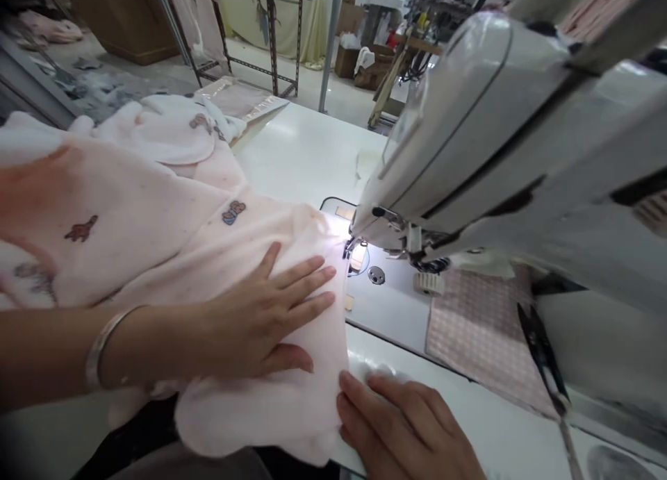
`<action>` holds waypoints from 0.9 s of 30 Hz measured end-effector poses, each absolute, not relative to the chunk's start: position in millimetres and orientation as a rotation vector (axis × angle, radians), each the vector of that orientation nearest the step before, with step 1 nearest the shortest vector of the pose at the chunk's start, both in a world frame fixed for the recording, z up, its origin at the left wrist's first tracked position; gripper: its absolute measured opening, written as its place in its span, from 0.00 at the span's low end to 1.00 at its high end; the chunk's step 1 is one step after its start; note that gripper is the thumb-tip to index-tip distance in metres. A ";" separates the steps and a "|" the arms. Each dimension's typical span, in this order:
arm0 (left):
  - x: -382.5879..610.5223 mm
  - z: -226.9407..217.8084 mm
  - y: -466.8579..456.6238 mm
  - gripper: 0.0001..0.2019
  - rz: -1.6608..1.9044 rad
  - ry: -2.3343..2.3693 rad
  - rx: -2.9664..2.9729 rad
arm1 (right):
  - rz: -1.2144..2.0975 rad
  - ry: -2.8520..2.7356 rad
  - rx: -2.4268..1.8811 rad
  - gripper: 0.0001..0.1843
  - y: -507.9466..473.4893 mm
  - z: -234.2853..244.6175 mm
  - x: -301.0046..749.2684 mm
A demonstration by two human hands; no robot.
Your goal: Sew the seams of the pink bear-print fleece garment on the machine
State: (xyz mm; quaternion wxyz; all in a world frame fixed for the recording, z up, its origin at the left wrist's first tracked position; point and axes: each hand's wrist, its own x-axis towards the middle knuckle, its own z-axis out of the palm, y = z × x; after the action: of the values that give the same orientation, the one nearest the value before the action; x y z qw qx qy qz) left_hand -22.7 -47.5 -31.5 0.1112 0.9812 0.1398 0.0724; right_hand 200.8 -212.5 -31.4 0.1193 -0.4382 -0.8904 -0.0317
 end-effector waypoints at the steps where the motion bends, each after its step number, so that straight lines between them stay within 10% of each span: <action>1: -21.7 -30.9 -36.8 0.31 0.221 0.376 2.877 | -0.070 -2.579 -1.299 0.17 -205.4 -31.3 197.5; 20: 53.6 -27.9 148.3 0.35 0.140 -0.051 3.065 | -0.414 -2.347 -1.444 0.11 -88.9 -41.5 197.2; 27: 17.1 -33.6 60.3 0.41 0.174 0.563 3.081 | -0.083 -2.289 -1.522 0.18 -127.8 -24.5 181.5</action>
State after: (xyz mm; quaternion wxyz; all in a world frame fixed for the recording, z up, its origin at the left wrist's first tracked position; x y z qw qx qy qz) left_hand 17.1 60.3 -33.6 0.0024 0.9822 0.1795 0.0555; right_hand 181.5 -127.8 -24.5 0.1945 -0.5428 -0.8165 -0.0296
